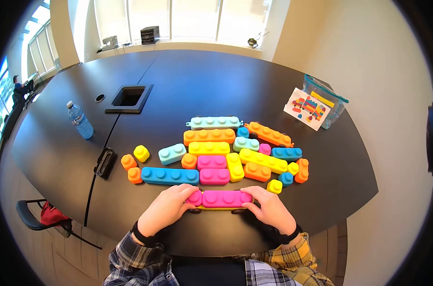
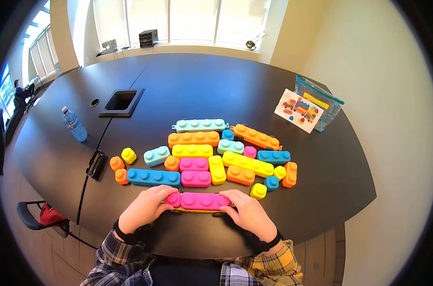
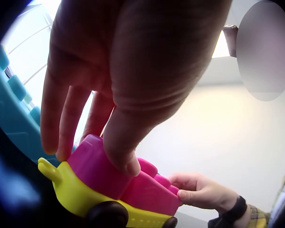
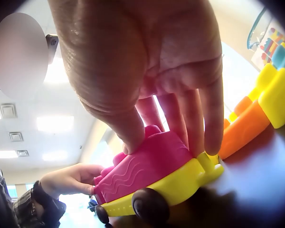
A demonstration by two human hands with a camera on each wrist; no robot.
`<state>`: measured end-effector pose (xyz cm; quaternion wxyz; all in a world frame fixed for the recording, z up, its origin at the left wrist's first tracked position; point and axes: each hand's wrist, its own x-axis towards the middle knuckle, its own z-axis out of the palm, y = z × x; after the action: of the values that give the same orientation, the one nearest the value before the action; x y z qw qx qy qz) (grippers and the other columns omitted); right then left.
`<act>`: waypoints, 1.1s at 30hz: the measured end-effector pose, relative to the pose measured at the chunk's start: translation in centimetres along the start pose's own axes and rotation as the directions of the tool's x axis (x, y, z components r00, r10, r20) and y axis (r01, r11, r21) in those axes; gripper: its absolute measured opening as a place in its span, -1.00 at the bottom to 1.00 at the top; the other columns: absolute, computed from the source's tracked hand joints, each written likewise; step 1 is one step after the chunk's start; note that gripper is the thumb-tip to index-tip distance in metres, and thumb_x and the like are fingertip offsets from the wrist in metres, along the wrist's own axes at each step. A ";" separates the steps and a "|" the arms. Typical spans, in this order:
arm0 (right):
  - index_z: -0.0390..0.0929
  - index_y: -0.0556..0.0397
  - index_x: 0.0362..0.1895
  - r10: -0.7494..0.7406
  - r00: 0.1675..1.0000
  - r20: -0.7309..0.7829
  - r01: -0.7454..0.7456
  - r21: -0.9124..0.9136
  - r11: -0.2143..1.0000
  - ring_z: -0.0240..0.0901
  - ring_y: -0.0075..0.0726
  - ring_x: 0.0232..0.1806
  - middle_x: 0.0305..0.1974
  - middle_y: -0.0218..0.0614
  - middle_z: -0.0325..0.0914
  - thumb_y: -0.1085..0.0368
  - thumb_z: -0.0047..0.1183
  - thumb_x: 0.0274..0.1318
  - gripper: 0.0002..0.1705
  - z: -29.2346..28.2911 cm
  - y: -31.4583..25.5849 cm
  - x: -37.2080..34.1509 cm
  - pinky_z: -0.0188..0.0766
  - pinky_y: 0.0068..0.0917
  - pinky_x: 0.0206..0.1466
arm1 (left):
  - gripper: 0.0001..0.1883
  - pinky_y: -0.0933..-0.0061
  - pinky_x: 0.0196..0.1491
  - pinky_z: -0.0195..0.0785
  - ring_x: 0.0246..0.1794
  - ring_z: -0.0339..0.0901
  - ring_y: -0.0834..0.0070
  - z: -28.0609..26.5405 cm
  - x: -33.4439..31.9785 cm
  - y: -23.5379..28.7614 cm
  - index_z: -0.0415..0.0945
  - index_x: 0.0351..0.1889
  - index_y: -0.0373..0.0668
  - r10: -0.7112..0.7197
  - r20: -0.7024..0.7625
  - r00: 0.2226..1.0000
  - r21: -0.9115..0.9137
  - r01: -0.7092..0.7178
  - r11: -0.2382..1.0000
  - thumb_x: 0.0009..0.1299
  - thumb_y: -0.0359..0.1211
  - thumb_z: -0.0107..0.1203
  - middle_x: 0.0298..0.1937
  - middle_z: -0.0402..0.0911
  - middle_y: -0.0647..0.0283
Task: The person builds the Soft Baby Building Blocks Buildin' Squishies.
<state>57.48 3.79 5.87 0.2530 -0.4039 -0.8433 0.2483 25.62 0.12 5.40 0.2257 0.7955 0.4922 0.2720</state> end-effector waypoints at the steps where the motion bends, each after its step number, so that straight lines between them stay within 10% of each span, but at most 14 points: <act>1: 0.59 0.07 0.18 0.007 1.000 0.001 -0.007 0.006 1.000 0.64 0.12 0.05 0.08 -0.11 0.67 0.24 0.29 0.30 -0.58 0.0 0.0 0.0 0.60 -0.17 0.09 | -0.56 0.12 0.13 0.51 0.09 0.61 -0.06 0.0 0.0 0.0 0.57 0.20 -0.16 -0.001 0.000 1.000 0.000 0.001 1.000 0.37 -0.38 0.36 0.08 0.67 0.05; 6: 0.59 0.07 0.18 0.010 1.000 0.005 -0.010 -0.014 1.000 0.64 0.12 0.06 0.07 -0.11 0.67 0.23 0.29 0.31 -0.59 -0.1 -0.1 -0.1 0.60 -0.17 0.09 | -0.51 0.12 0.17 0.51 0.13 0.62 -0.02 -1.2 0.2 -0.1 0.57 0.24 -0.17 -0.025 0.073 0.997 -0.055 0.029 0.998 0.34 -0.35 0.40 0.10 0.68 0.04; 12: 0.59 0.06 0.17 -0.011 1.000 0.001 0.011 -0.037 0.999 0.64 0.10 0.05 0.05 -0.13 0.68 0.21 0.29 0.31 -0.59 0.0 0.1 0.0 0.60 -0.17 0.08 | -0.53 0.14 0.11 0.53 0.07 0.66 -0.02 -6.9 1.6 -6.7 0.60 0.14 -0.26 -0.073 -0.465 0.882 0.265 0.218 0.939 0.24 -0.46 0.43 0.05 0.70 -0.04; 20: 0.59 0.05 0.17 0.015 1.000 0.009 -0.014 -0.032 0.999 0.65 0.09 0.04 0.06 -0.14 0.67 0.20 0.29 0.31 -0.59 0.3 0.0 -0.1 0.60 -0.18 0.07 | -0.49 0.05 0.09 0.52 0.03 0.62 0.00 -8.7 2.9 -15.8 0.59 0.02 -0.25 -0.484 -0.248 0.839 0.412 0.544 0.731 0.19 -0.21 0.51 0.00 0.66 -0.01; 23: 0.60 0.04 0.18 -0.007 1.000 -0.010 0.007 -0.036 0.999 0.64 0.08 0.02 0.05 -0.15 0.67 0.20 0.29 0.31 -0.59 0.3 0.0 0.0 0.60 -0.19 0.07 | -0.56 0.05 0.08 0.53 0.03 0.63 0.00 -8.7 2.8 -14.6 0.59 -0.02 -0.25 -0.395 -0.265 0.879 0.425 0.475 0.771 0.20 -0.29 0.47 -0.02 0.65 -0.02; 26: 0.59 0.03 0.18 0.019 1.000 0.016 -0.018 -0.032 0.999 0.65 0.07 0.01 0.04 -0.16 0.67 0.21 0.29 0.30 -0.59 0.3 -0.2 0.1 0.60 -0.20 0.06 | -0.55 0.22 0.04 0.54 -0.03 0.63 0.03 -7.4 3.2 -9.0 0.56 0.05 -0.29 0.018 -0.413 0.911 0.280 0.108 0.954 0.16 -0.47 0.37 -0.06 0.62 0.02; 33: 0.60 0.03 0.19 -0.006 1.000 0.012 0.006 -0.046 0.999 0.66 -0.02 -0.06 0.02 -0.17 0.67 0.24 0.32 0.27 -0.56 0.7 0.0 0.3 0.60 -0.24 0.02 | -0.46 0.21 0.22 0.47 0.15 0.58 0.11 -2.6 2.5 1.2 0.53 0.26 -0.20 0.133 -0.027 0.991 -0.130 -0.135 0.982 0.32 -0.37 0.41 0.12 0.57 0.07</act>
<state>56.87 3.84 5.42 0.2394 -0.4055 -0.8515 0.2305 25.60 2.15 8.65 0.2543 0.8077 0.4206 0.3255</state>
